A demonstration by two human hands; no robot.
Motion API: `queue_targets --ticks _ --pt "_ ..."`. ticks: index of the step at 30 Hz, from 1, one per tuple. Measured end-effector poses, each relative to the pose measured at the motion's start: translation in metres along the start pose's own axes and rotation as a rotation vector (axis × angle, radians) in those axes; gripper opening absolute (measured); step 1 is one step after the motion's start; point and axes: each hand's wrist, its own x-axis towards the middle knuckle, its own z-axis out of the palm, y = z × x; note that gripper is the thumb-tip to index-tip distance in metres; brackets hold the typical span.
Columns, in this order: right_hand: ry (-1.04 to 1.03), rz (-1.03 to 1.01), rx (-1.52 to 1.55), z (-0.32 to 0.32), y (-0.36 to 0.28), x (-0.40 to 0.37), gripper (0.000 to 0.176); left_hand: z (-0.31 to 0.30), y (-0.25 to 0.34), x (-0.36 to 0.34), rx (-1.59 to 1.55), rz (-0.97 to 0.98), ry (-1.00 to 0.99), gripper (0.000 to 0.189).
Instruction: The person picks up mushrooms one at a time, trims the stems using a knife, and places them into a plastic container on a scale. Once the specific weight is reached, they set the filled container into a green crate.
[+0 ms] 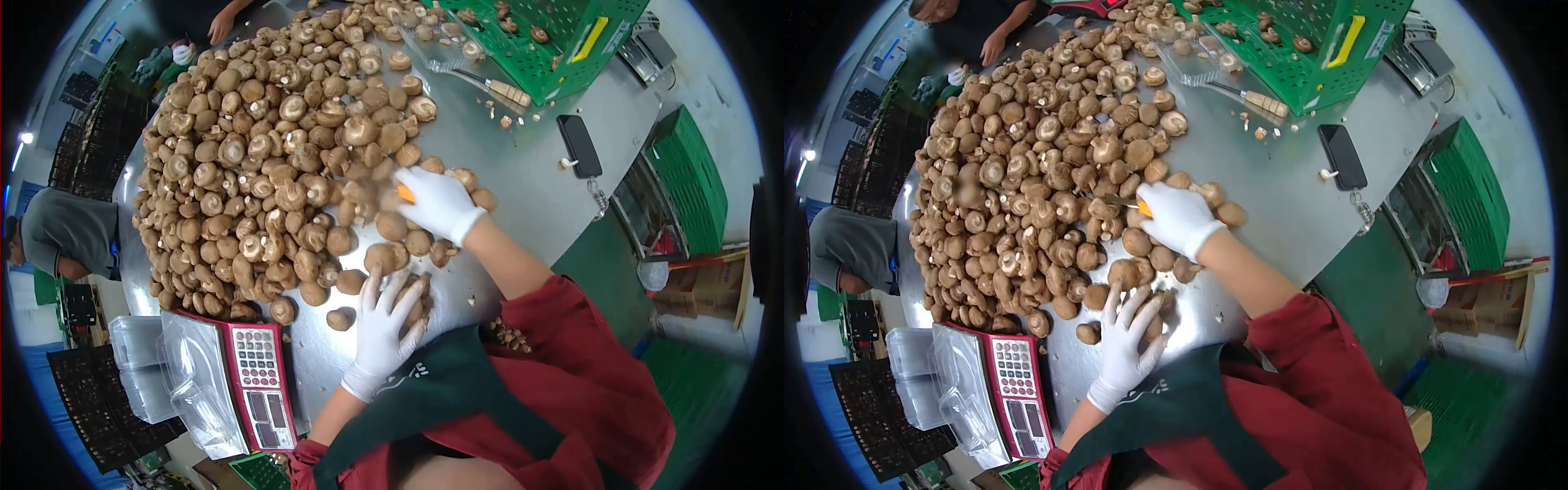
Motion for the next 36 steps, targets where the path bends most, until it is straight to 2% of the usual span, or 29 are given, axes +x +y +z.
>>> queue_targets --ticks 4,7,10,12,13,15,16,18,19,20,22,24,25,28,29,32,33,36 --pt "-0.056 -0.090 0.069 -0.022 0.016 -0.023 0.034 -0.006 -0.010 -0.012 0.101 -0.043 0.098 0.046" --pt "0.257 -0.133 0.212 -0.042 0.043 -0.030 0.032 -0.010 -0.017 -0.008 0.051 -0.067 0.167 0.045" --pt "0.401 0.152 0.009 -0.061 0.081 -0.025 0.031 -0.019 -0.030 0.025 0.110 -0.069 0.246 0.049" --pt "0.322 0.316 -0.117 -0.058 0.104 -0.017 0.034 -0.029 -0.036 0.070 0.166 -0.046 0.291 0.055" --pt "0.281 0.396 -0.179 -0.059 0.107 -0.012 0.036 -0.033 -0.041 0.089 0.227 -0.053 0.248 0.059" --pt "0.391 0.184 -0.304 -0.056 0.101 -0.002 0.038 -0.031 -0.057 0.113 0.334 -0.076 0.132 0.066" --pt "0.441 0.076 -0.363 -0.053 0.092 0.004 0.039 -0.027 -0.057 0.115 0.355 -0.057 0.141 0.064" --pt "0.387 -0.056 -0.196 -0.052 0.066 0.030 0.047 -0.027 -0.053 0.111 0.323 -0.052 0.072 0.059" --pt "0.317 -0.120 -0.071 -0.053 0.049 0.045 0.050 -0.023 -0.054 0.107 0.208 -0.053 0.085 0.055" --pt "0.240 -0.147 0.055 -0.055 0.031 0.058 0.056 -0.021 -0.049 0.102 0.253 -0.046 0.107 0.054" --pt "0.255 -0.230 0.076 -0.031 0.018 0.089 0.063 -0.023 -0.038 0.094 0.299 -0.056 0.090 0.052" --pt "0.007 -0.163 0.143 -0.021 0.013 0.109 0.062 -0.024 -0.033 0.083 0.302 -0.065 0.095 0.053" --pt "0.009 -0.197 0.101 -0.020 0.013 0.116 0.060 -0.024 -0.030 0.076 0.268 -0.078 0.095 0.053" --pt "0.005 -0.093 0.660 -0.030 0.014 0.111 0.056 -0.018 -0.035 0.050 0.181 -0.078 0.054 0.047" --pt "-0.151 -0.112 1.022 -0.030 0.025 0.115 0.060 -0.018 -0.031 0.045 0.201 -0.080 0.017 0.044" --pt "-0.406 0.044 1.564 -0.044 0.036 0.111 0.063 -0.015 -0.030 0.032 0.207 -0.091 0.054 0.041" --pt "-0.383 0.133 1.559 -0.054 0.025 0.104 0.073 -0.017 -0.028 0.034 0.202 -0.092 0.063 0.039" --pt "-0.389 0.164 1.672 -0.055 0.024 0.096 0.071 -0.017 -0.034 0.034 0.180 -0.096 0.075 0.034"
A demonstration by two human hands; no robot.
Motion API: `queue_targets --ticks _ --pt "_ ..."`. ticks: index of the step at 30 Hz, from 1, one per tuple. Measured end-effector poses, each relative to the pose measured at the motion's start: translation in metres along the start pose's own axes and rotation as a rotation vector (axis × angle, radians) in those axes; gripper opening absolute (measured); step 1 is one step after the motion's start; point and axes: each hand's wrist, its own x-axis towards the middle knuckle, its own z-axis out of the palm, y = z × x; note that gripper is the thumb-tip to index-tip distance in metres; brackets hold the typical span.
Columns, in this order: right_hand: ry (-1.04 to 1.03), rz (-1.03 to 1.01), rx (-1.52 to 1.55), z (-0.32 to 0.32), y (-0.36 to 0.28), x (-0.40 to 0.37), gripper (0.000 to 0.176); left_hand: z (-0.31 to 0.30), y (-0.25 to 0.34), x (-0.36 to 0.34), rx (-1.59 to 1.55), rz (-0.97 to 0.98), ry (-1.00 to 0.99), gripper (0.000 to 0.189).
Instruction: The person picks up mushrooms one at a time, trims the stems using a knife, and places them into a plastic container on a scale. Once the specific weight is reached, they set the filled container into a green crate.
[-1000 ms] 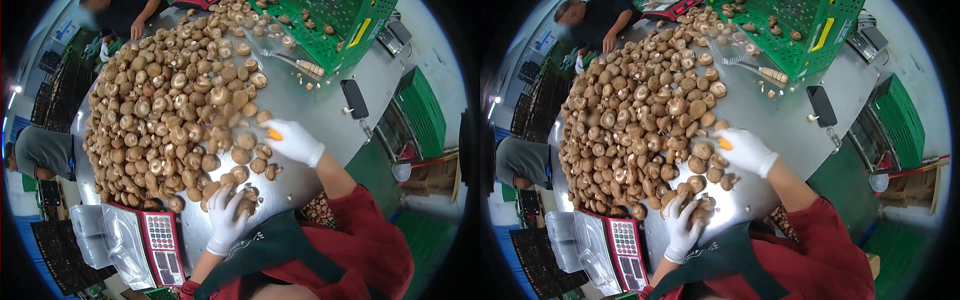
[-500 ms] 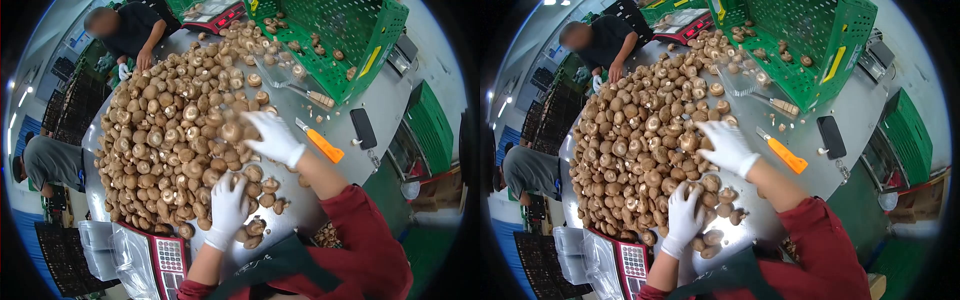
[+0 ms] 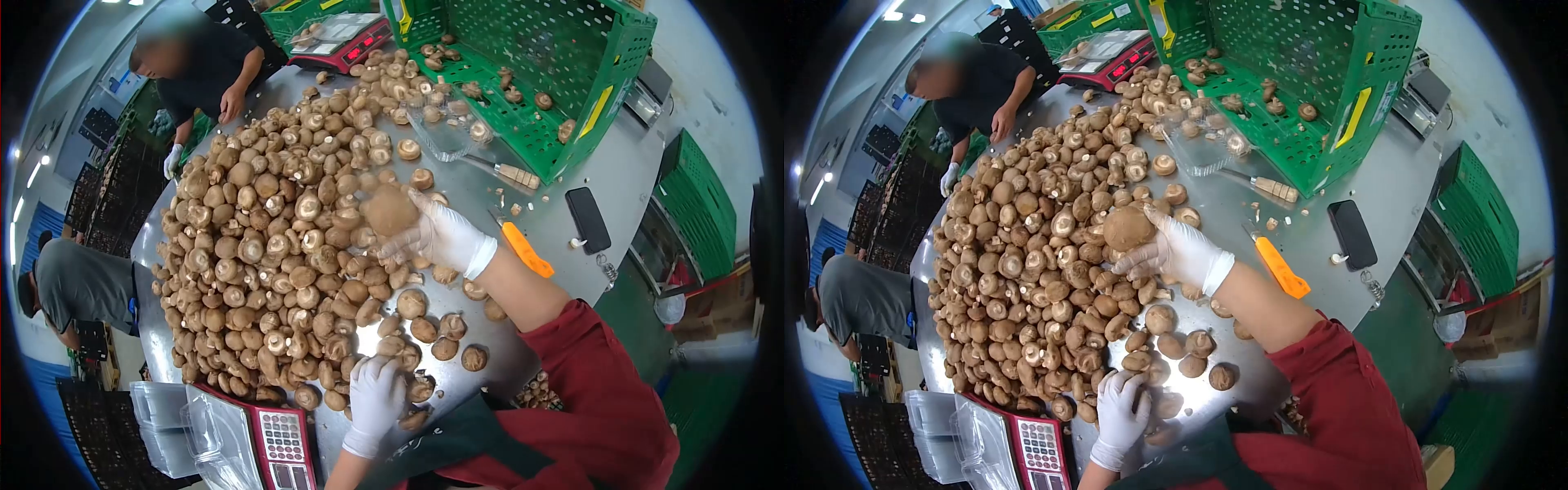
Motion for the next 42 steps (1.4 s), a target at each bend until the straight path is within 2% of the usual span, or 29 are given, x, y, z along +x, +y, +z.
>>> queue_targets --ticks 4,5,6,8,9,10,12,15,19,22,25,29,32,34,35,36,37,38,39,40,41,42 --pt "0.022 0.123 0.128 0.015 0.005 -0.011 0.070 -0.017 0.002 0.016 -0.080 -0.035 0.136 0.029" --pt "-0.008 0.144 0.150 0.015 0.012 -0.010 0.069 -0.028 0.004 0.031 -0.152 0.041 0.217 0.031" --pt "-0.041 0.165 0.171 0.016 0.018 -0.011 0.068 -0.034 0.005 0.044 -0.187 -0.019 0.322 0.033" --pt "-0.006 0.218 0.031 0.038 0.020 -0.018 0.068 -0.057 0.014 0.076 -0.237 -0.008 0.412 0.054" --pt "-0.014 0.222 -0.041 0.049 0.019 -0.023 0.069 -0.066 0.015 0.092 -0.297 0.001 0.408 0.066" --pt "-0.024 0.226 -0.113 0.056 0.021 -0.025 0.070 -0.075 0.018 0.105 -0.303 0.007 0.355 0.067" --pt "-0.002 0.260 -0.203 0.057 0.030 -0.025 0.074 -0.072 -0.010 0.118 -0.461 0.078 0.068 0.060" --pt "-0.041 0.236 -0.208 0.052 0.029 -0.030 0.075 -0.068 -0.014 0.107 -0.953 -0.170 -0.001 0.056" --pt "-0.183 0.238 -0.097 0.038 0.035 -0.033 0.074 -0.063 -0.013 0.094 -1.264 -0.297 -0.023 0.058" --pt "-0.344 0.197 -0.012 0.042 0.035 -0.033 0.075 -0.051 -0.014 0.088 -1.349 -0.328 0.000 0.057" --pt "-0.345 0.162 -0.101 0.049 0.034 -0.037 0.077 -0.044 -0.016 0.081 -1.432 -0.367 0.082 0.054" --pt "-0.214 0.091 -0.097 0.043 0.014 -0.054 0.077 -0.043 -0.016 0.070 -1.600 -0.407 0.147 0.055" --pt "0.106 -0.125 -0.436 0.032 0.006 -0.075 0.066 -0.044 -0.022 0.054 -1.661 -0.426 0.137 0.049" --pt "0.223 -0.334 -0.682 0.005 0.014 -0.086 0.054 -0.050 -0.024 0.044 -1.687 -0.460 0.137 0.044" --pt "0.280 -0.404 -0.751 0.002 0.013 -0.096 0.047 -0.051 -0.021 0.036 -1.743 -0.476 0.236 0.039" --pt "0.327 -0.387 -0.809 -0.011 0.013 -0.108 0.044 -0.048 -0.034 0.021 -1.903 -0.383 0.190 0.037" --pt "0.392 -0.379 -0.766 -0.030 0.018 -0.119 0.043 -0.049 -0.039 0.006 -1.932 -0.410 0.212 0.037" --pt "0.495 -0.402 -0.574 -0.035 0.027 -0.128 0.045 -0.056 -0.043 -0.009 -1.966 -0.427 0.220 0.036" --pt "0.483 -0.307 -0.663 -0.062 0.022 -0.143 0.045 -0.078 -0.024 -0.023 -1.833 -0.540 0.396 0.037" --pt "0.477 -0.327 -0.638 -0.059 0.021 -0.151 0.044 -0.094 -0.023 -0.043 -1.689 -0.504 0.520 0.039" --pt "0.523 -0.352 -0.720 -0.063 0.029 -0.156 0.044 -0.110 -0.030 -0.064 -1.440 -0.556 0.583 0.039" --pt "0.604 -0.382 -0.814 -0.069 0.037 -0.168 0.045 -0.137 -0.016 -0.076 -0.828 -0.643 0.705 0.036"
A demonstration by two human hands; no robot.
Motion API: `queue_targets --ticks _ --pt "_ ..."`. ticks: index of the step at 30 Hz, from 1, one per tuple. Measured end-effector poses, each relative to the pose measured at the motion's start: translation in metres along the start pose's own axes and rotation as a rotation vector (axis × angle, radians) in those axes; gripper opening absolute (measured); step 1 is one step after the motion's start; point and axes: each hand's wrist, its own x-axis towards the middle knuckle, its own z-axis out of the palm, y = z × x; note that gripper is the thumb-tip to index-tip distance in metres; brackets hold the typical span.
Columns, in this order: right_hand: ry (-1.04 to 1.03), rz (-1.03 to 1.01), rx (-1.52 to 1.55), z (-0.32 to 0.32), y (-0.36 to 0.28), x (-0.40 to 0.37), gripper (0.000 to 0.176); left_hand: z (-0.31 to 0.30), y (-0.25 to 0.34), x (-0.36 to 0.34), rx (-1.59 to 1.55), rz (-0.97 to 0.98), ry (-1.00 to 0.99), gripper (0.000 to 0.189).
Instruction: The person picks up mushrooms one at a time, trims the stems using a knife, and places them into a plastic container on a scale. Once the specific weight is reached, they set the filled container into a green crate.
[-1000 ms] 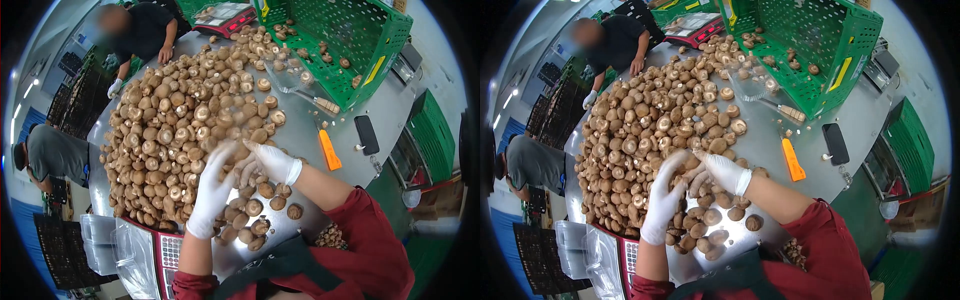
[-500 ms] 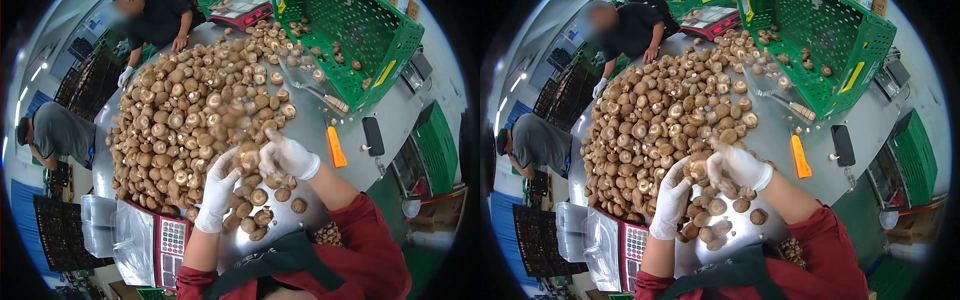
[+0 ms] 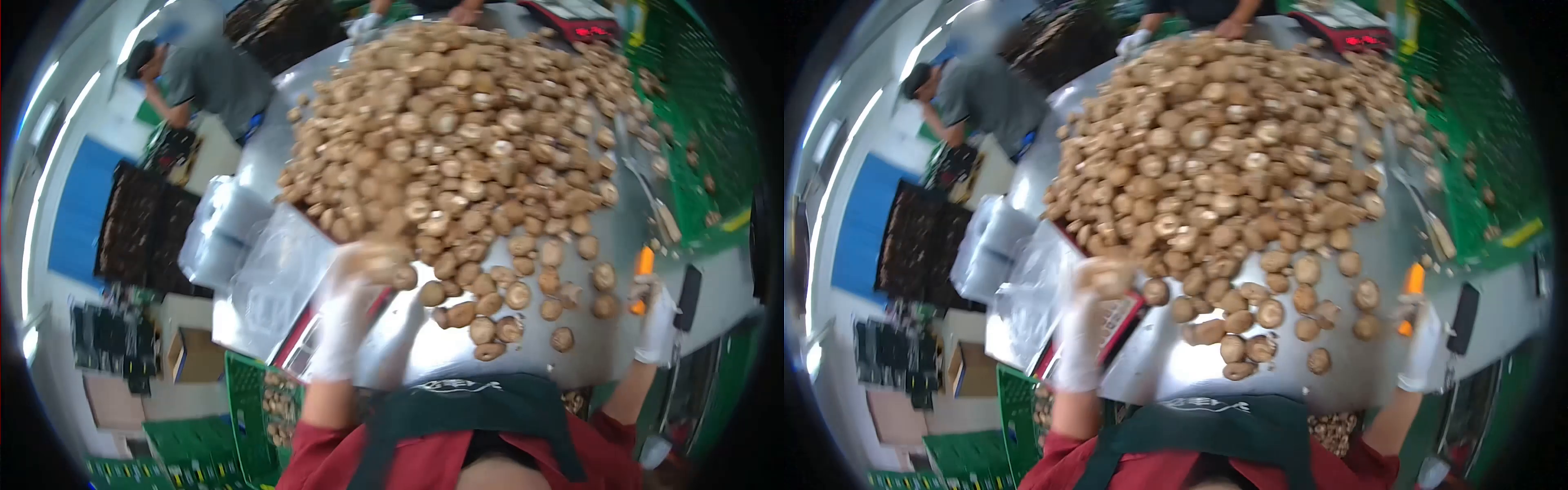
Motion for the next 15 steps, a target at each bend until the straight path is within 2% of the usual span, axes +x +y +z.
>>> queue_targets --ticks 1,2,3,4,6,8,9,10,12,14,15 --pt "0.012 -0.067 -0.108 0.002 -0.003 -0.010 0.042 -0.024 -0.004 -0.008 -0.134 0.047 0.197 0.035" --pt "0.021 -0.045 -0.118 0.010 -0.007 -0.016 0.038 -0.060 -0.002 -0.004 0.421 0.248 0.344 0.034" --pt "0.030 -0.022 -0.129 0.016 -0.012 -0.022 0.033 -0.072 0.006 -0.006 0.477 0.364 0.467 0.040" --pt "0.024 0.069 -0.015 0.023 -0.014 -0.025 0.027 -0.114 -0.005 -0.008 0.621 0.436 0.493 0.038" --pt "0.015 -0.070 -0.254 0.041 -0.020 -0.030 0.014 -0.163 -0.027 -0.019 0.916 0.503 0.700 0.036" --pt "-0.086 -0.239 -0.545 0.048 -0.034 -0.033 0.029 -0.202 -0.042 -0.031 0.990 0.225 0.457 0.033" --pt "-0.105 -0.282 -0.570 0.054 -0.037 -0.036 0.037 -0.206 -0.050 -0.033 1.090 0.119 0.342 0.031" --pt "-0.128 -0.327 -0.594 0.060 -0.038 -0.039 0.046 -0.197 -0.044 -0.034 1.312 0.151 0.236 0.038" --pt "-0.199 -0.393 -0.677 0.069 -0.038 -0.043 0.060 -0.194 -0.042 -0.029 1.273 0.121 0.341 0.045" --pt "-0.290 -0.430 -0.793 0.079 -0.035 -0.046 0.071 -0.147 -0.030 -0.022 1.215 0.287 0.420 0.047" --pt "-0.319 -0.441 -0.821 0.087 -0.037 -0.046 0.070 -0.113 -0.023 -0.018 1.183 0.370 0.458 0.048"
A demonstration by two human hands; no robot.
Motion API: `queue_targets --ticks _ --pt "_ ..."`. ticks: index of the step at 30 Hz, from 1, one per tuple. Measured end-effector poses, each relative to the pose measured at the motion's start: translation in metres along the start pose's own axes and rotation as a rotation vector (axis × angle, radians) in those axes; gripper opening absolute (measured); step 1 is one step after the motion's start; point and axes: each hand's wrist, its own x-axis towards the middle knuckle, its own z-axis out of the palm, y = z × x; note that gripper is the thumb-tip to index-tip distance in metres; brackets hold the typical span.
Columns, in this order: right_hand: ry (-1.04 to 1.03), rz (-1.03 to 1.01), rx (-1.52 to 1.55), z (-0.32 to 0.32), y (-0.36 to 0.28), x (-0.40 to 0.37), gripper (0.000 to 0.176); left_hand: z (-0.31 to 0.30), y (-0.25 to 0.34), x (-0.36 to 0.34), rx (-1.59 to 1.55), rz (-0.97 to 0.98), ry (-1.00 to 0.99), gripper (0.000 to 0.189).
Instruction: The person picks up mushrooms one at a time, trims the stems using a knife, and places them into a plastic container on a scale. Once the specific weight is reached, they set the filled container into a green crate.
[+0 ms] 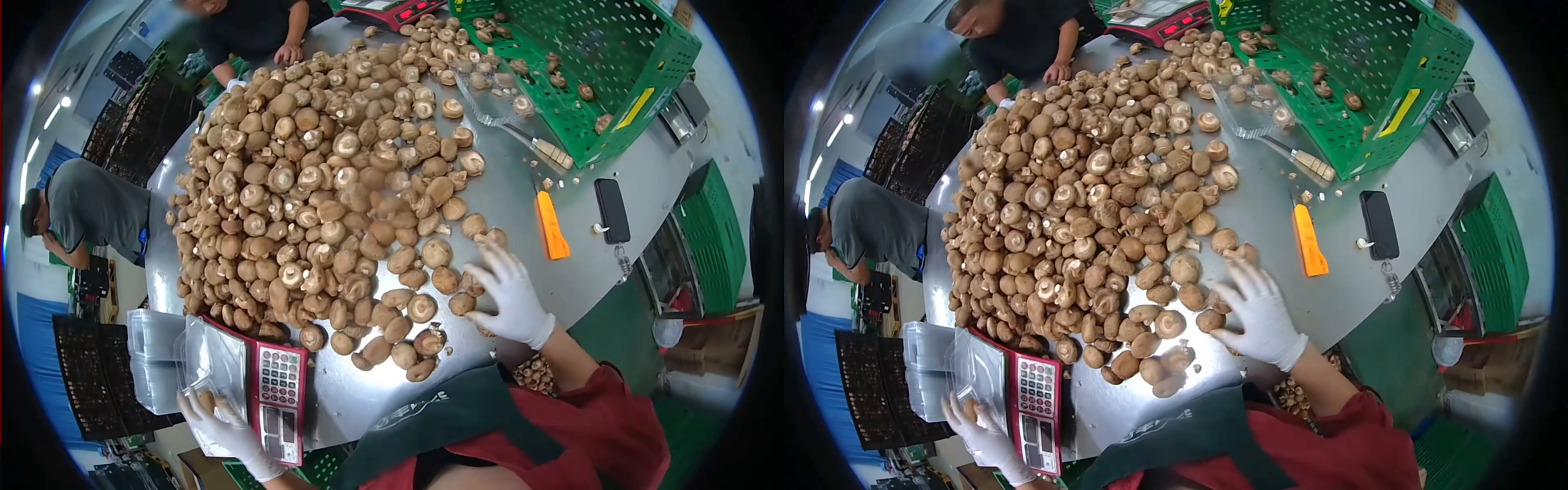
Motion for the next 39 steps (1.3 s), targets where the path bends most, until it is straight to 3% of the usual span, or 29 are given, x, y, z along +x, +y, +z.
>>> queue_targets --ticks 2,4,5,7,8,12,15,17,19,21,22,25,27,32,35,39 --pt "-0.024 -0.044 -0.027 0.010 -0.010 0.011 0.069 0.021 0.042 -0.010 -0.061 0.171 -0.123 0.047" --pt "-0.025 -0.059 -0.004 0.016 -0.019 0.026 0.063 0.053 0.095 -0.026 -0.374 0.292 -0.419 0.068" --pt "-0.038 -0.078 -0.007 0.019 -0.020 0.034 0.061 0.067 0.116 -0.036 -0.266 0.415 -0.525 0.077" --pt "-0.061 -0.114 -0.013 0.026 -0.018 0.051 0.058 0.091 0.151 -0.052 -0.333 0.439 -0.725 0.086" --pt "-0.013 -0.185 -0.027 0.030 -0.018 0.058 0.046 0.109 0.159 -0.061 -0.353 0.460 -0.677 0.084" --pt "-0.047 -0.322 0.103 0.025 -0.017 0.083 0.030 0.127 0.183 -0.052 -0.307 0.565 -0.638 0.077" --pt "-0.157 -0.271 0.172 0.023 -0.020 0.120 0.033 0.126 0.193 -0.038 -0.222 0.679 -0.681 0.076" --pt "0.086 -0.346 0.160 0.040 -0.022 0.148 0.039 0.133 0.194 -0.034 -0.284 0.677 -0.701 0.076" --pt "0.038 -0.359 -0.068 0.059 -0.011 0.168 0.047 0.138 0.198 -0.030 -0.382 0.664 -0.723 0.078" --pt "-0.071 -0.232 -0.087 0.058 0.006 0.172 0.051 0.134 0.198 -0.029 -0.351 0.689 -0.718 0.077" --pt "-0.163 -0.179 -0.165 0.049 0.013 0.170 0.052 0.132 0.194 -0.030 -0.332 0.688 -0.728 0.076" --pt "-0.106 -0.068 -0.227 0.027 0.028 0.142 0.049 0.121 0.192 -0.026 -0.300 0.721 -0.676 0.064" --pt "0.061 -0.046 -0.123 0.019 0.043 0.119 0.047 0.120 0.188 -0.024 -0.363 0.686 -0.666 0.059" --pt "0.007 0.041 -0.198 0.005 0.033 0.084 0.046 0.153 0.214 0.009 -0.395 0.720 -0.401 0.057" --pt "0.039 0.007 -0.158 0.004 0.025 0.064 0.047 0.170 0.234 0.032 -0.204 0.725 -0.487 0.062" --pt "0.018 -0.007 0.026 0.000 0.015 0.037 0.049 0.182 0.231 0.023 -0.175 0.836 -0.637 0.065"
